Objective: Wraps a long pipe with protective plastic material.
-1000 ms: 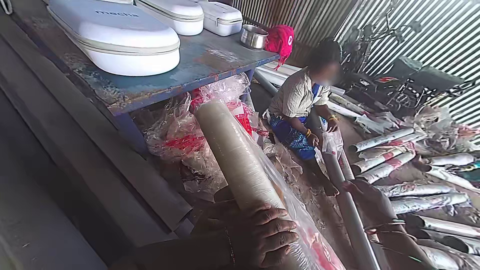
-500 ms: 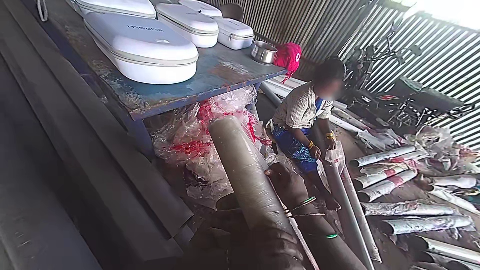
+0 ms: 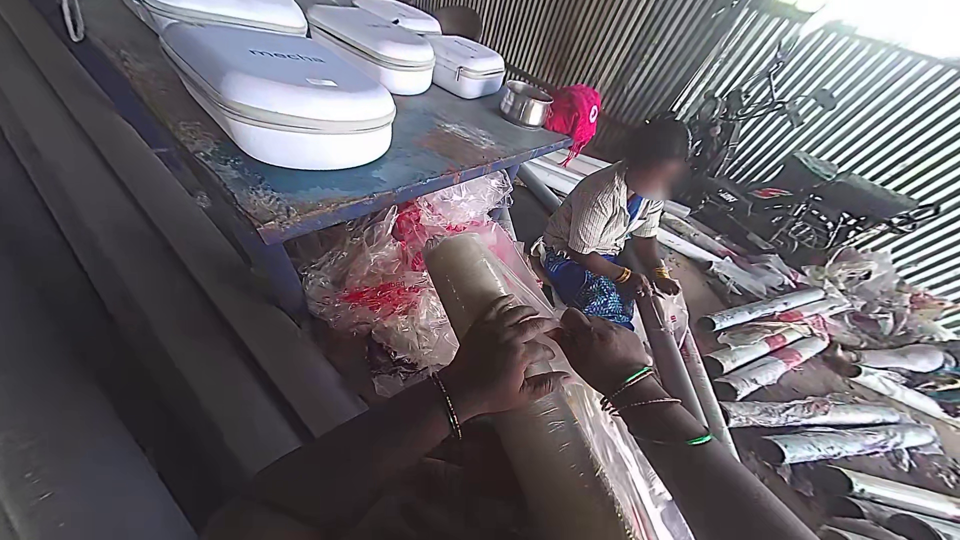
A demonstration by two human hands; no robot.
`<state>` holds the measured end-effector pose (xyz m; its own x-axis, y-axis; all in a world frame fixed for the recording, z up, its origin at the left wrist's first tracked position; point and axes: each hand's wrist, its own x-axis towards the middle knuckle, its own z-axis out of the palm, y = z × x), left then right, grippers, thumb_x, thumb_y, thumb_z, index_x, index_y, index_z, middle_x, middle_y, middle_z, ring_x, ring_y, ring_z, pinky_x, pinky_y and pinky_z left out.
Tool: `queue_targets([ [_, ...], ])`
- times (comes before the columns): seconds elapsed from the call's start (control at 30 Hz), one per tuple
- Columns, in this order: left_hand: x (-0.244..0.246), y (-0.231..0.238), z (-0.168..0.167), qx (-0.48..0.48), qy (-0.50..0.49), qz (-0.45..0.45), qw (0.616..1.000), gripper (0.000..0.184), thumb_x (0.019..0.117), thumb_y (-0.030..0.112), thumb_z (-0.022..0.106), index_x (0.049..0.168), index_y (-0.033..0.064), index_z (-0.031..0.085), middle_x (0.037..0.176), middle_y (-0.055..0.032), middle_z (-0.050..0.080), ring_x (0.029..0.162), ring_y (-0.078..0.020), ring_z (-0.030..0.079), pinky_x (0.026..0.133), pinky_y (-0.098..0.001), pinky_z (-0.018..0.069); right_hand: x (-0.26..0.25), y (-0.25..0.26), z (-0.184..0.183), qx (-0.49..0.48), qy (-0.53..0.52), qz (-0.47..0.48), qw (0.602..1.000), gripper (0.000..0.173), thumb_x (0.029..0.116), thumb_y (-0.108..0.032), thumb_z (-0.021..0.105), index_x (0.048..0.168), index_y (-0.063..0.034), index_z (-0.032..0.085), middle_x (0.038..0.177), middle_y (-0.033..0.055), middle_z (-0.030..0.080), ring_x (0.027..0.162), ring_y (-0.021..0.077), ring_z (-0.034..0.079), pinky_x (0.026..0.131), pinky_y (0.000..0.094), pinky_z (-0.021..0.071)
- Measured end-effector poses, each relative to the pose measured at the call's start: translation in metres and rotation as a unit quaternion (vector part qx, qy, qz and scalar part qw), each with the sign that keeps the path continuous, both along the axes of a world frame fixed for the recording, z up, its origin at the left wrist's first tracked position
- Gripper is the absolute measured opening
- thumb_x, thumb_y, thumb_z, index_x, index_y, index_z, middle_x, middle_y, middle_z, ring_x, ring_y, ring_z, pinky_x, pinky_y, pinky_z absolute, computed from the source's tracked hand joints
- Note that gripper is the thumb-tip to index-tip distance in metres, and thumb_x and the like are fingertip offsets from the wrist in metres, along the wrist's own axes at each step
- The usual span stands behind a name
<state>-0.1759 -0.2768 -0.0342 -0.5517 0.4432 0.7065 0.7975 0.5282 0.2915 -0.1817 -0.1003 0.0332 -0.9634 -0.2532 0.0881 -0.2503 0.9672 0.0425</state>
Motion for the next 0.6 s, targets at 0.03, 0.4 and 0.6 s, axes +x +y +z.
queue_targets([
  [0.03, 0.001, -0.002, -0.001, -0.014, -0.009, -0.011, 1.0, 0.053, 0.1007, 0.054, 0.046, 0.105, 0.0139, 0.08, 0.132, -0.0048, 0.07, 0.13, -0.029, 0.06, 0.116, -0.057, 0.0321, -0.004, 0.006, -0.008, 0.007, 0.043, 0.03, 0.999, 0.036, 0.1028, -0.031, 0.058, 0.097, 0.0035, 0.068, 0.086, 0.0252, 0.07, 0.087, 0.0461, 0.071, 0.068, 0.0605, 0.0518],
  [0.4, 0.002, -0.013, -0.031, 0.024, 0.081, -0.008, 0.996, 0.056, 0.1059, 0.053, 0.031, 0.11, 0.0207, 0.076, 0.112, 0.002, 0.076, 0.124, -0.0194, 0.06, 0.115, -0.0437, 0.0265, -0.052, 0.045, -0.058, 0.053, -0.028, 0.018, 0.998, 0.04, 0.1076, -0.032, 0.051, 0.102, 0.004, 0.067, 0.092, 0.0268, 0.07, 0.095, 0.0471, 0.07, 0.072, 0.0606, 0.0518],
  [0.6, 0.014, -0.013, -0.057, 0.083, 0.077, -0.021, 0.993, 0.05, 0.1087, 0.05, 0.027, 0.12, 0.0235, 0.068, 0.124, 0.0049, 0.07, 0.135, -0.0162, 0.049, 0.119, -0.0391, 0.0186, -0.051, 0.054, -0.123, -0.045, -0.097, -0.058, 0.993, 0.048, 0.1098, -0.031, 0.04, 0.116, 0.0107, 0.064, 0.109, 0.0338, 0.068, 0.105, 0.0524, 0.067, 0.085, 0.0657, 0.0494],
])
